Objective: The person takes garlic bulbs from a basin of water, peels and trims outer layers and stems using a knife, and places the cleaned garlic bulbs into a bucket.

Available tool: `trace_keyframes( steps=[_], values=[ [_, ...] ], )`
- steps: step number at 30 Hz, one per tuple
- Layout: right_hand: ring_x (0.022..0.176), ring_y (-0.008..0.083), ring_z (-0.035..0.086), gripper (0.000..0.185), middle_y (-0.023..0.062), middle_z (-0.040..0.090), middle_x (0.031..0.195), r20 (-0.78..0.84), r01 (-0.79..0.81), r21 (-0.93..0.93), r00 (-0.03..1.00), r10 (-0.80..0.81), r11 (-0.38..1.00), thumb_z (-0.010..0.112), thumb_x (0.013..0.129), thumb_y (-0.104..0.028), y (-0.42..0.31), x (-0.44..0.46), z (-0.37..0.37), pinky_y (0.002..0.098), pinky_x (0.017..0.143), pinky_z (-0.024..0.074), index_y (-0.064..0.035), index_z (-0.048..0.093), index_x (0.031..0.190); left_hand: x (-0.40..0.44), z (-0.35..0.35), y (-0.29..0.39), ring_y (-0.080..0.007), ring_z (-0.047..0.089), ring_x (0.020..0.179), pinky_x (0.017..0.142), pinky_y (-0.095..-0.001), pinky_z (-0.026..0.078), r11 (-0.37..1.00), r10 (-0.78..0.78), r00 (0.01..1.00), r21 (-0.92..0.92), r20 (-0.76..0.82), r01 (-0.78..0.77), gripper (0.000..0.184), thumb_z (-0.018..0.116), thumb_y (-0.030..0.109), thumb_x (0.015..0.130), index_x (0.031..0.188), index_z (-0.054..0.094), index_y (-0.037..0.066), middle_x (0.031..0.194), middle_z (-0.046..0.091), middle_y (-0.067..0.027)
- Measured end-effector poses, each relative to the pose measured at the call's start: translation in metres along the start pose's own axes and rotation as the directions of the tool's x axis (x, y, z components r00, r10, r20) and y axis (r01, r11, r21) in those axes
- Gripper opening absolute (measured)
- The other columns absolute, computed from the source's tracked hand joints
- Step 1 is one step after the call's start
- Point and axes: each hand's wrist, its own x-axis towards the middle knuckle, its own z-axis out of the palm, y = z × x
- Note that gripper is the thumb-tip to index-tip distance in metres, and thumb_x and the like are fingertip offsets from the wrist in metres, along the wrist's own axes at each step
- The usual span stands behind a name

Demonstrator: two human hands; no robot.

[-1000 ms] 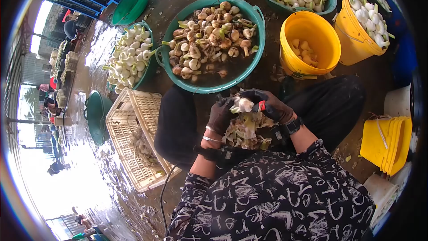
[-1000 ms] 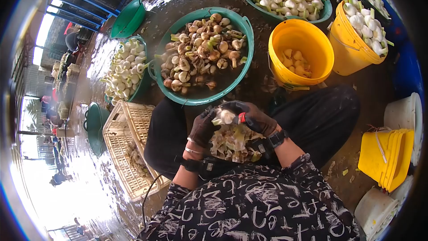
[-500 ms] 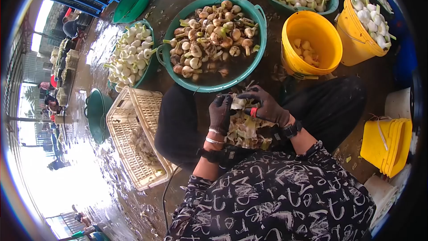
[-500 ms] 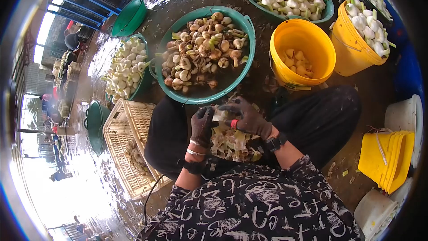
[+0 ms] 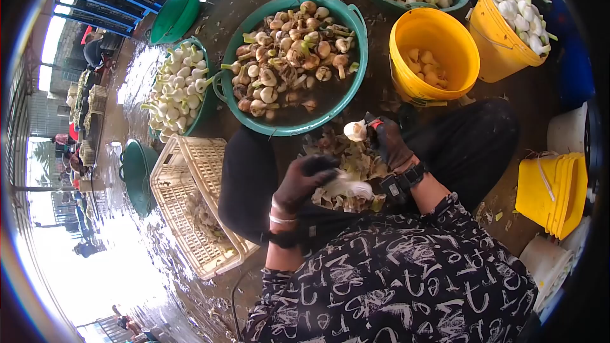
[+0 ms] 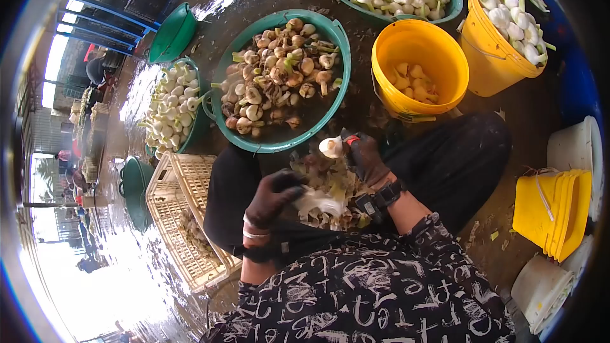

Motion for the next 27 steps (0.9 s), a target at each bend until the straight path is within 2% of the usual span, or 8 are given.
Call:
trace_keyframes(
  steps=[2,4,11,15,19,23,25,27],
  values=[
    [0.049,0.0075,0.045,0.025,-0.0023,0.049,0.059,-0.025,-0.008,-0.018,1.000,0.007,1.000,0.059,0.088,-0.030,-0.002,-0.006,0.009,0.0228,0.044,0.0362,-0.0088,0.056,0.076,0.015,0.009,-0.015,-0.0139,0.060,0.083,0.073,-0.0278,0.049,0.969,0.093,0.986,0.240,-0.139,-0.058,0.033,0.072,0.014,0.077,0.107,0.061,0.002,0.091,0.063,-0.0062],
    [0.052,0.0084,0.046,0.024,-0.0004,0.052,0.059,0.106,0.425,-0.244,0.905,-0.412,0.872,0.062,0.086,-0.026,0.005,-0.002,0.015,0.0254,0.048,0.0386,-0.0053,0.056,0.076,0.031,0.021,-0.020,-0.0157,0.062,0.084,0.072,-0.0296,0.049,0.909,0.264,0.907,0.399,-0.327,-0.121,0.033,0.072,0.016,0.076,0.107,0.064,0.007,0.093,0.063,-0.0071],
    [0.058,0.0082,0.048,0.025,0.0022,0.054,0.061,0.187,0.510,-0.504,0.853,-0.488,0.697,0.066,0.084,-0.023,0.023,0.004,0.005,0.0288,0.053,0.0416,-0.0005,0.056,0.077,0.045,0.031,-0.029,-0.0255,0.062,0.079,0.064,-0.0332,0.050,0.551,0.529,0.840,0.802,-0.122,-0.231,0.018,0.072,0.013,0.072,0.088,0.066,0.009,0.091,0.064,-0.0064],
    [0.055,0.0072,0.045,0.027,0.0003,0.054,0.060,0.059,0.348,-0.348,0.935,-0.350,0.871,0.066,0.084,-0.026,0.021,0.004,0.009,0.0261,0.050,0.0389,-0.0026,0.057,0.074,0.042,0.037,-0.057,-0.0277,0.063,0.074,0.062,-0.0361,0.049,0.533,0.422,0.895,0.838,-0.146,-0.114,0.012,0.068,0.019,0.076,0.082,0.063,0.009,0.083,0.065,-0.0065],
    [0.051,0.0053,0.044,0.023,-0.0026,0.051,0.059,-0.049,-0.013,-0.098,0.999,0.008,0.995,0.064,0.085,-0.027,-0.010,-0.007,0.006,0.0221,0.047,0.0360,-0.0068,0.059,0.074,0.027,0.030,-0.065,-0.0347,0.062,0.077,0.062,-0.0437,0.048,0.326,-0.034,0.997,0.942,-0.075,0.082,0.021,0.064,0.026,0.079,0.089,0.063,0.007,0.082,0.062,-0.0126],
    [0.050,0.0060,0.046,0.023,-0.0025,0.050,0.059,-0.036,0.018,-0.035,0.999,-0.019,0.999,0.060,0.087,-0.028,0.004,0.000,-0.002,0.0211,0.045,0.0365,-0.0086,0.060,0.075,0.027,0.018,-0.066,-0.0329,0.063,0.081,0.069,-0.0428,0.049,0.427,-0.219,0.935,0.833,-0.281,0.350,0.028,0.060,0.033,0.084,0.094,0.065,0.007,0.083,0.067,-0.0133],
    [0.060,0.0104,0.053,0.021,0.0001,0.055,0.070,0.165,0.088,-0.051,0.983,-0.078,0.995,0.063,0.084,-0.023,0.016,0.005,-0.016,0.0223,0.053,0.0420,-0.0028,0.059,0.085,0.039,0.006,-0.088,-0.0226,0.063,0.064,0.056,-0.0340,0.047,0.777,0.326,0.879,0.628,-0.349,-0.039,0.024,0.066,0.024,0.082,0.096,0.065,0.005,0.079,0.067,-0.0096],
    [0.066,0.0141,0.056,0.021,0.0033,0.058,0.076,0.268,0.184,-0.107,0.952,-0.150,0.977,0.062,0.082,-0.018,0.017,0.004,-0.021,0.0246,0.059,0.0448,0.0004,0.058,0.090,0.056,-0.001,-0.092,-0.0166,0.063,0.068,0.058,-0.0307,0.047,0.957,0.156,0.892,0.289,-0.425,-0.030,0.025,0.067,0.016,0.081,0.101,0.063,0.001,0.082,0.067,-0.0088]
  ],
)
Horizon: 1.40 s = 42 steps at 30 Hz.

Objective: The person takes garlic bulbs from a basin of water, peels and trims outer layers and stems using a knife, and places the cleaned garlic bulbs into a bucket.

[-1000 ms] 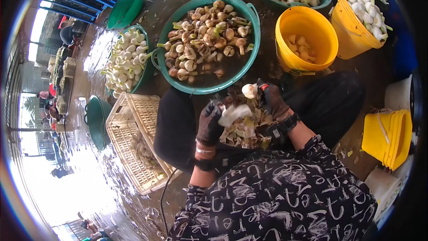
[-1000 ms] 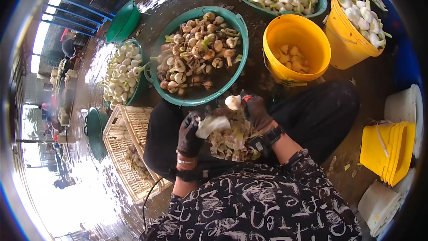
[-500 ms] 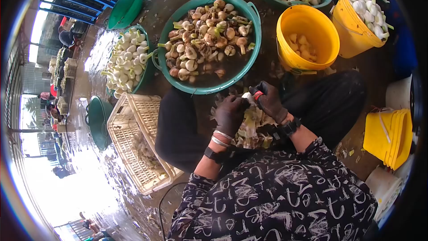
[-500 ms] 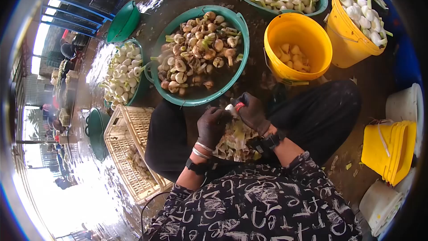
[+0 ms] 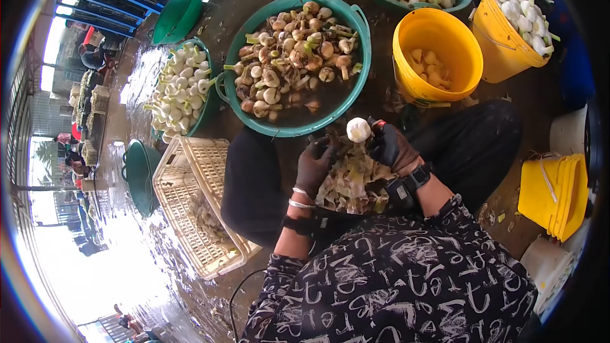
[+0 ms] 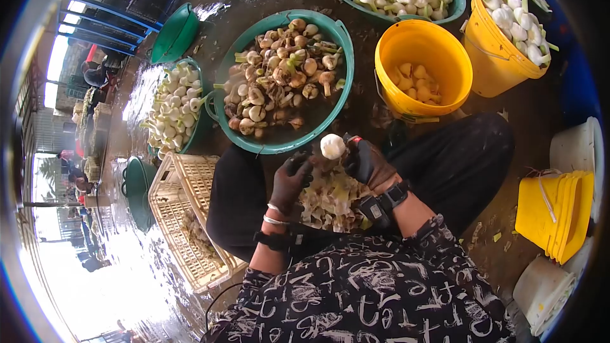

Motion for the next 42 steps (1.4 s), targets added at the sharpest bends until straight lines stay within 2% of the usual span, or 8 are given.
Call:
trace_keyframes(
  steps=[8,10,13,18,24,26,32,42],
  values=[
    [0.070,0.0094,0.056,0.017,0.0024,0.059,0.084,0.084,0.326,-0.422,0.943,-0.322,0.846,0.046,0.091,-0.014,-0.052,-0.007,0.002,0.0229,0.060,0.0459,-0.0036,0.059,0.097,0.103,-0.019,-0.002,-0.0314,0.063,0.091,0.079,-0.0368,0.048,0.746,-0.238,0.955,0.596,-0.177,0.296,0.057,0.062,0.049,0.077,0.105,0.063,0.000,0.096,0.065,-0.0201],
    [0.073,0.0158,0.060,0.037,0.0069,0.062,0.087,0.074,0.006,0.787,0.992,-0.105,0.617,0.044,0.093,-0.033,-0.058,0.006,-0.004,0.0249,0.063,0.0477,-0.0020,0.054,0.109,0.135,-0.013,-0.015,-0.0352,0.061,0.097,0.083,-0.0389,0.047,0.701,-0.311,0.933,0.619,-0.184,0.356,0.064,0.062,0.055,0.073,0.107,0.062,0.000,0.099,0.064,-0.0215],
    [0.071,0.0160,0.060,0.046,0.0059,0.062,0.084,0.110,-0.090,0.805,0.994,0.001,0.587,0.039,0.093,-0.042,-0.092,0.006,0.003,0.0260,0.061,0.0482,-0.0017,0.054,0.112,0.175,0.003,-0.054,-0.0357,0.059,0.100,0.084,-0.0427,0.047,0.734,-0.393,0.910,0.549,-0.134,0.399,0.066,0.059,0.065,0.068,0.094,0.068,0.005,0.102,0.063,-0.0210],
    [0.062,0.0113,0.058,0.046,0.0015,0.062,0.076,-0.059,-0.037,0.116,0.997,0.044,0.993,0.040,0.094,-0.042,-0.030,0.015,0.005,0.0243,0.055,0.0463,-0.0027,0.059,0.107,0.190,0.019,-0.088,-0.0360,0.061,0.096,0.081,-0.0411,0.048,0.753,-0.411,0.899,0.500,-0.153,0.429,0.061,0.062,0.058,0.070,0.090,0.068,0.001,0.095,0.065,-0.0216],
    [0.059,0.0056,0.050,0.025,0.0013,0.061,0.069,-0.211,0.123,-0.340,0.956,-0.203,0.932,0.057,0.086,-0.024,0.002,0.030,0.007,0.0238,0.054,0.0409,-0.0017,0.066,0.092,0.102,0.001,-0.003,-0.0169,0.064,0.082,0.071,-0.0287,0.049,0.999,0.023,0.977,-0.027,0.214,-0.018,0.046,0.075,0.030,0.070,0.100,0.062,-0.003,0.089,0.067,-0.0116],
    [0.061,0.0290,0.060,0.020,0.0133,0.061,0.067,-0.144,0.166,-0.685,0.924,-0.354,0.710,0.059,0.084,-0.023,-0.001,0.026,0.013,0.0363,0.055,0.0431,-0.0045,0.064,0.079,0.070,0.003,0.037,-0.0186,0.064,0.081,0.071,-0.0295,0.050,0.995,0.064,0.958,0.051,0.278,-0.082,0.044,0.075,0.028,0.069,0.101,0.062,0.000,0.091,0.065,-0.0119],
    [0.065,0.0337,0.060,0.026,0.0181,0.060,0.069,-0.112,0.062,-0.668,0.977,-0.183,0.741,0.061,0.082,-0.028,-0.031,0.010,0.030,0.0384,0.056,0.0444,-0.0039,0.064,0.076,0.025,0.012,0.080,-0.0323,0.057,0.090,0.078,-0.0398,0.049,0.864,0.205,0.940,0.402,0.271,-0.304,0.044,0.072,0.024,0.060,0.102,0.064,0.016,0.100,0.053,-0.0140],
    [0.064,0.0110,0.055,0.038,0.0026,0.061,0.076,0.100,-0.090,-0.182,0.989,0.110,0.979,0.057,0.086,-0.039,-0.032,-0.004,0.015,0.0294,0.056,0.0454,-0.0032,0.063,0.097,0.022,-0.001,0.070,-0.0201,0.060,0.090,0.079,-0.0314,0.050,0.969,0.222,0.917,0.026,0.332,-0.244,0.045,0.077,0.016,0.066,0.105,0.060,-0.001,0.099,0.061,-0.0104]
  ],
)
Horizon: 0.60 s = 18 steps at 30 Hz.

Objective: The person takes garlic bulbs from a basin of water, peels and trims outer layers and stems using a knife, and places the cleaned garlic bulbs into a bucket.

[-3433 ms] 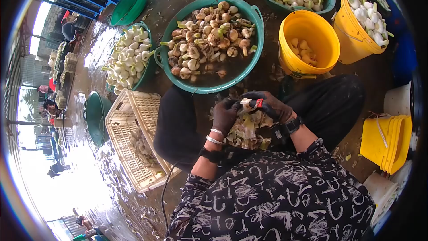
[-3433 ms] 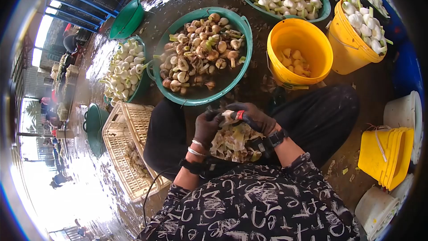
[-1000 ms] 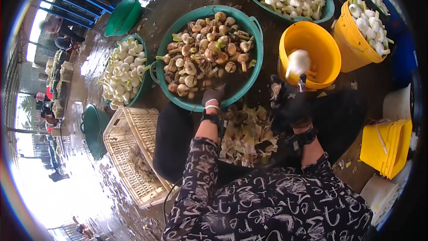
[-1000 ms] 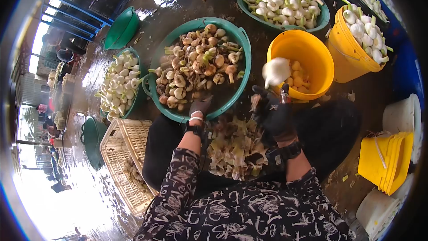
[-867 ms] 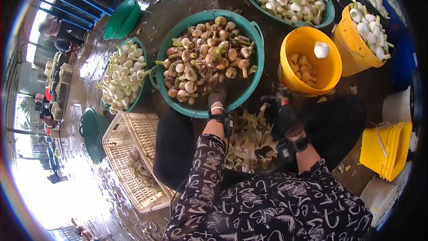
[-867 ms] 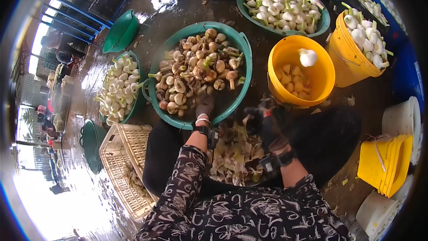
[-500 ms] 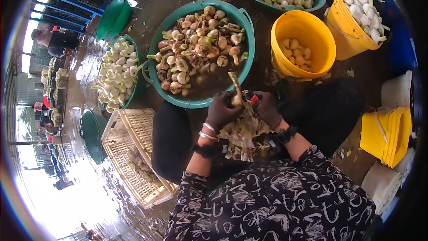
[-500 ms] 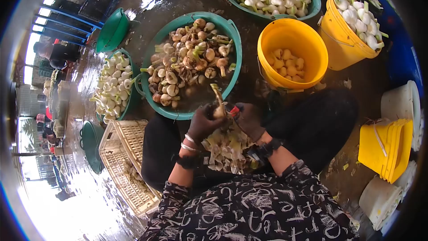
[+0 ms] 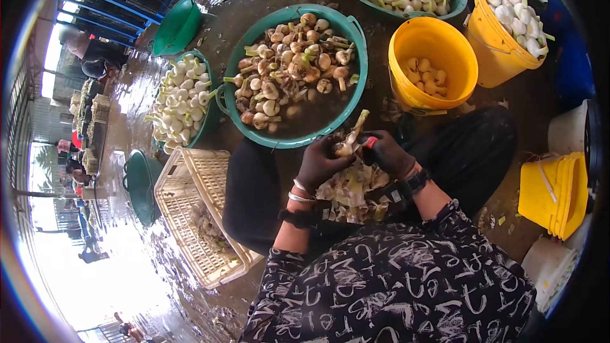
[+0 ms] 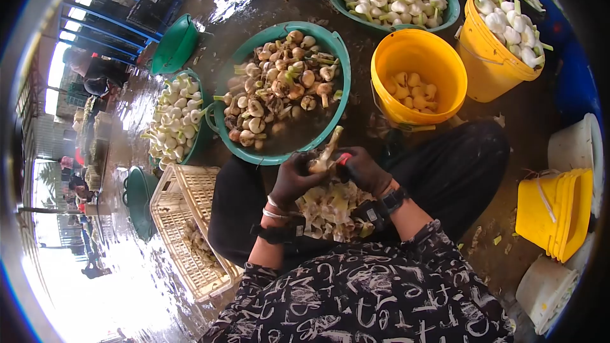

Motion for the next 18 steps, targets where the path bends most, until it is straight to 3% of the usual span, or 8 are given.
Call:
trace_keyframes(
  steps=[1,3,6,10,12,14,16,18],
  values=[
    [0.064,0.0106,0.055,0.039,0.0026,0.060,0.076,0.054,0.101,0.111,0.993,-0.108,0.989,0.052,0.089,-0.041,0.010,0.000,-0.002,0.0280,0.055,0.0449,-0.0042,0.061,0.098,-0.002,0.003,0.000,-0.0168,0.059,0.093,0.080,-0.0300,0.049,0.909,-0.126,0.989,-0.390,0.083,0.149,0.043,0.077,0.011,0.070,0.106,0.058,-0.004,0.100,0.062,-0.0088],
    [0.064,0.0102,0.054,0.040,0.0026,0.059,0.076,0.099,0.198,0.222,0.969,-0.225,0.955,0.048,0.091,-0.042,0.009,-0.006,0.005,0.0265,0.055,0.0445,-0.0051,0.060,0.100,-0.004,0.012,0.002,-0.0155,0.058,0.095,0.081,-0.0293,0.048,0.888,-0.123,0.992,-0.445,0.013,0.116,0.042,0.075,0.008,0.072,0.107,0.057,-0.005,0.103,0.062,-0.0082],
    [0.062,0.0093,0.053,0.042,0.0021,0.056,0.074,-0.016,-0.112,0.529,0.990,0.141,0.842,0.041,0.094,-0.044,-0.014,-0.016,0.026,0.0239,0.053,0.0427,-0.0054,0.057,0.096,-0.006,0.028,0.000,-0.0152,0.058,0.094,0.082,-0.0284,0.047,0.815,-0.193,0.978,-0.569,-0.080,0.115,0.047,0.077,0.009,0.071,0.110,0.055,-0.004,0.103,0.062,-0.0079],
    [0.063,0.0078,0.053,0.040,-0.0007,0.056,0.072,0.115,-0.050,0.409,0.993,0.003,0.911,0.038,0.095,-0.042,0.014,0.005,0.001,0.0211,0.052,0.0417,-0.0073,0.059,0.094,-0.008,0.022,0.002,-0.0207,0.057,0.094,0.082,-0.0314,0.047,0.982,-0.012,0.950,0.175,-0.311,0.070,0.063,0.082,0.018,0.063,0.115,0.052,-0.001,0.107,0.059,-0.0121],
    [0.063,0.0071,0.053,0.039,-0.0014,0.056,0.073,0.159,-0.042,0.372,0.987,-0.019,0.927,0.039,0.095,-0.040,0.024,0.008,-0.004,0.0202,0.053,0.0417,-0.0069,0.060,0.095,-0.011,0.017,0.007,-0.0285,0.057,0.092,0.081,-0.0337,0.047,0.709,0.317,0.856,0.701,-0.408,0.072,0.077,0.084,0.024,0.057,0.122,0.049,0.003,0.111,0.055,-0.0173],
    [0.062,0.0058,0.052,0.038,-0.0052,0.055,0.077,0.128,0.036,0.165,0.990,-0.058,0.986,0.046,0.093,-0.044,0.034,0.011,-0.001,0.0201,0.057,0.0436,-0.0088,0.059,0.098,-0.011,0.013,0.006,-0.0292,0.059,0.085,0.077,-0.0325,0.049,0.665,0.396,0.865,0.746,-0.308,-0.039,0.065,0.081,0.020,0.060,0.118,0.056,0.008,0.102,0.059,-0.0151],
    [0.064,0.0051,0.053,0.035,-0.0049,0.056,0.078,0.106,0.004,0.155,0.994,-0.021,0.988,0.049,0.092,-0.040,0.034,0.015,0.001,0.0192,0.057,0.0435,-0.0080,0.060,0.102,-0.011,0.018,-0.016,-0.0275,0.061,0.077,0.071,-0.0312,0.050,0.941,0.173,0.982,0.307,-0.081,-0.141,0.043,0.076,0.014,0.066,0.107,0.064,0.009,0.090,0.064,-0.0114],
    [0.065,0.0045,0.053,0.033,-0.0045,0.057,0.080,0.070,-0.023,0.148,0.997,0.013,0.989,0.053,0.091,-0.037,0.027,0.017,0.001,0.0184,0.056,0.0433,-0.0072,0.060,0.105,-0.011,0.024,-0.025,-0.0214,0.062,0.070,0.067,-0.0295,0.050,0.948,0.205,0.968,0.274,-0.143,-0.160,0.023,0.071,0.009,0.074,0.096,0.068,0.004,0.080,0.066,-0.0069]
  ],
)
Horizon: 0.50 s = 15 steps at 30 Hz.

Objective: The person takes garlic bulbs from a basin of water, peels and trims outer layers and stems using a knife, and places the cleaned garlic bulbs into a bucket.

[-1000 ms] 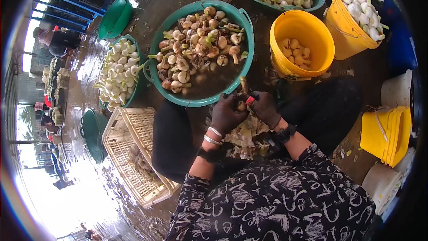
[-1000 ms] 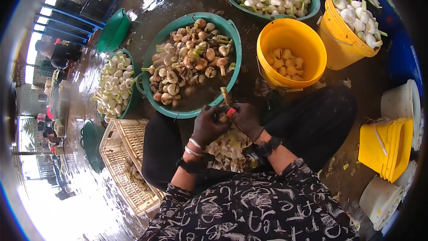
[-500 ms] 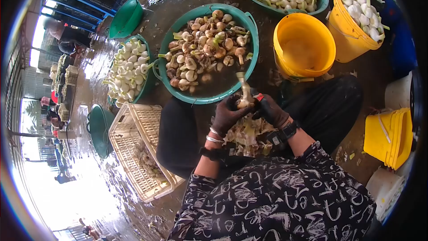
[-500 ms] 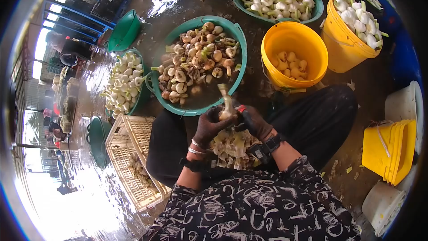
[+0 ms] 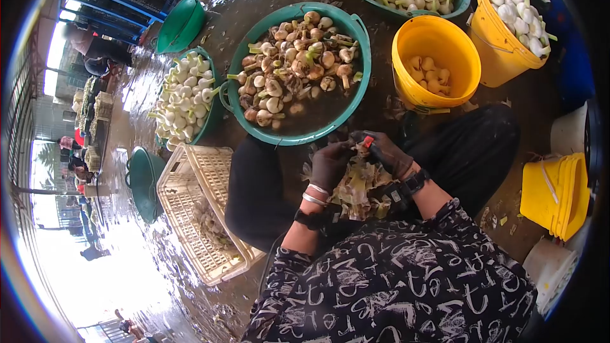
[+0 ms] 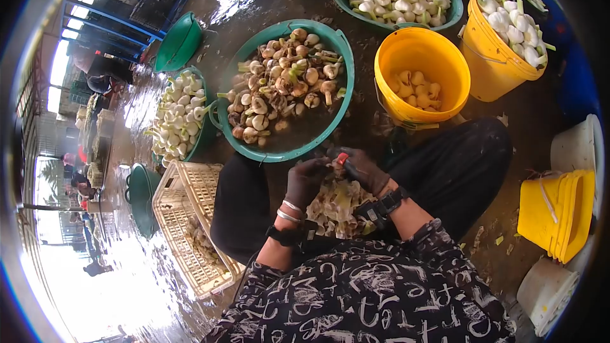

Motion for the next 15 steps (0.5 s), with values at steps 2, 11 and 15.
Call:
trace_keyframes(
  steps=[2,11,15],
  values=[
    [0.080,0.0070,0.057,0.039,-0.0001,0.061,0.093,0.094,0.120,-0.141,0.990,-0.108,0.983,0.057,0.088,-0.029,-0.009,-0.006,0.001,0.0204,0.068,0.0467,-0.0042,0.055,0.119,-0.004,0.005,-0.012,-0.0155,0.062,0.074,0.067,-0.0274,0.050,0.827,-0.435,0.895,-0.350,0.095,0.439,0.020,0.070,0.010,0.078,0.095,0.066,0.000,0.084,0.066,-0.0053],
    [0.106,0.0140,0.053,0.053,0.0079,0.058,0.116,0.210,0.153,0.140,0.961,-0.180,0.978,0.066,0.082,-0.022,-0.032,-0.016,0.014,0.0284,0.090,0.0435,0.0013,0.048,0.126,-0.009,-0.025,-0.020,-0.0102,0.058,0.087,0.073,-0.0208,0.047,0.524,-0.400,0.872,-0.710,0.282,0.470,0.040,0.048,0.027,0.094,0.124,0.051,0.000,0.108,0.061,-0.0029],
    [0.090,0.0149,0.062,0.038,0.0088,0.065,0.102,0.105,0.504,-0.538,0.835,-0.540,0.676,0.072,0.076,-0.006,-0.015,-0.015,0.003,0.0285,0.080,0.0498,-0.0013,0.059,0.111,-0.017,-0.026,-0.055,-0.0146,0.059,0.077,0.071,-0.0266,0.048,-0.274,-0.405,0.847,-0.930,0.344,0.246,0.028,0.046,0.015,0.095,0.116,0.056,-0.001,0.103,0.063,-0.0078]
  ],
)
